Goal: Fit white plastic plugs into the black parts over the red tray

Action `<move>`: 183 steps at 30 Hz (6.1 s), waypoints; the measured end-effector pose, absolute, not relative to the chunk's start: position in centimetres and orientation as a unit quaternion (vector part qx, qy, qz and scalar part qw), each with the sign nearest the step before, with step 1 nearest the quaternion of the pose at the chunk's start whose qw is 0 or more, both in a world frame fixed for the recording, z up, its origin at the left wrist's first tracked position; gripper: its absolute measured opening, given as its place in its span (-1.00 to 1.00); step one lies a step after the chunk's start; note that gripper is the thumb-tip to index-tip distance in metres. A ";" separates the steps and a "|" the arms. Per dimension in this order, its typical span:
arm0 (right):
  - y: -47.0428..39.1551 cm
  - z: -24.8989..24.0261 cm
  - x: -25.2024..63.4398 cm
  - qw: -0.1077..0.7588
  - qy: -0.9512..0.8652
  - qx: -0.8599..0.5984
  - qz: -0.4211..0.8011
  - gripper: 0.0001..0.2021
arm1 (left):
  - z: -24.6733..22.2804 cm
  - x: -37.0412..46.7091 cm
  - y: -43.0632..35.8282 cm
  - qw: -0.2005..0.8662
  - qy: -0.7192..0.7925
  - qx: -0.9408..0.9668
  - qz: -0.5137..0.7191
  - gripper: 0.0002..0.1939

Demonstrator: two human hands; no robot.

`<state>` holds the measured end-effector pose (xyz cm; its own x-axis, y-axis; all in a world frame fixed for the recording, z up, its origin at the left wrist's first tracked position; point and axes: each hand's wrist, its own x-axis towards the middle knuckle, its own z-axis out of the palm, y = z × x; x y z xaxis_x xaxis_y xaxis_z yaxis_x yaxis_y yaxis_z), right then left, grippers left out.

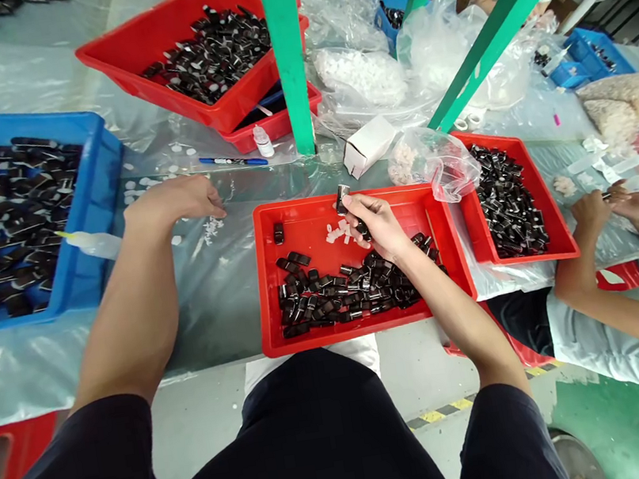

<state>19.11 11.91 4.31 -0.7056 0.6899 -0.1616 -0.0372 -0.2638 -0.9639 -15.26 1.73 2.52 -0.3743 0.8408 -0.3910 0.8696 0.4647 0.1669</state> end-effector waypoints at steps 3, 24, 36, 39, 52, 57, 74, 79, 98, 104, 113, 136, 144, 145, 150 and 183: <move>11.9 4.3 19.1 0.240 -0.551 -0.292 0.744 -0.47 | 2.7 -15.2 1.7 0.225 0.816 0.530 -0.040 -0.76; 11.2 3.5 19.0 0.252 -0.739 -0.251 0.572 -0.54 | 7.1 -1.8 2.2 0.249 0.576 0.628 0.460 -0.76; 11.4 3.2 19.0 0.266 -0.749 -0.239 0.558 -0.55 | 6.3 -0.7 2.5 0.231 0.555 0.623 0.501 -0.76; 11.4 3.1 19.0 0.262 -0.757 -0.234 0.551 -0.55 | 6.0 -0.6 2.7 0.233 0.552 0.625 0.500 -0.78; 11.5 2.9 19.3 0.255 -0.792 -0.212 0.512 -0.64 | 6.0 -0.9 2.6 0.212 0.590 0.630 0.458 -0.76; 11.7 2.5 19.4 0.249 -0.800 -0.197 0.510 -0.69 | 5.9 -1.0 2.7 0.180 0.588 0.652 0.444 -0.74; 11.6 2.7 19.5 0.204 -0.832 -0.156 0.492 -0.73 | 7.9 -2.7 1.8 0.240 0.534 0.748 0.313 -0.74; 11.7 2.6 19.7 0.184 -0.843 -0.128 0.490 -0.75 | 7.7 -2.8 1.7 0.262 0.516 0.766 0.280 -0.76; 11.2 3.3 20.1 0.123 -0.855 -0.069 0.499 -0.74 | 8.2 -1.7 1.2 0.309 0.491 0.787 0.211 -0.77; 11.4 3.0 20.2 0.130 -0.831 -0.091 0.533 -0.76 | 8.1 -0.9 1.1 0.250 0.509 0.778 0.271 -0.79; 11.4 3.9 19.9 0.145 -0.816 -0.116 0.548 -0.64 | 7.0 0.4 1.4 0.183 0.507 0.761 0.363 -0.78; 11.6 3.6 20.0 0.132 -0.727 -0.193 0.646 -0.65 | 7.0 -0.7 1.1 0.132 0.522 0.772 0.338 -0.76; 11.4 3.2 19.8 0.159 -0.808 -0.181 0.538 -0.66 | 7.0 -1.6 1.6 0.241 0.539 0.693 0.414 -0.85; 11.4 3.2 19.8 0.163 -0.815 -0.177 0.528 -0.66 | 7.0 -1.7 1.7 0.257 0.542 0.677 0.426 -0.85; 11.6 2.9 19.7 0.190 -0.834 -0.148 0.497 -0.71 | 7.0 -2.2 1.9 0.304 0.539 0.659 0.427 -0.81; 11.5 2.9 20.6 0.207 -0.944 -0.081 0.243 -0.86 | 7.0 -2.4 1.6 0.378 0.466 0.728 0.331 -0.78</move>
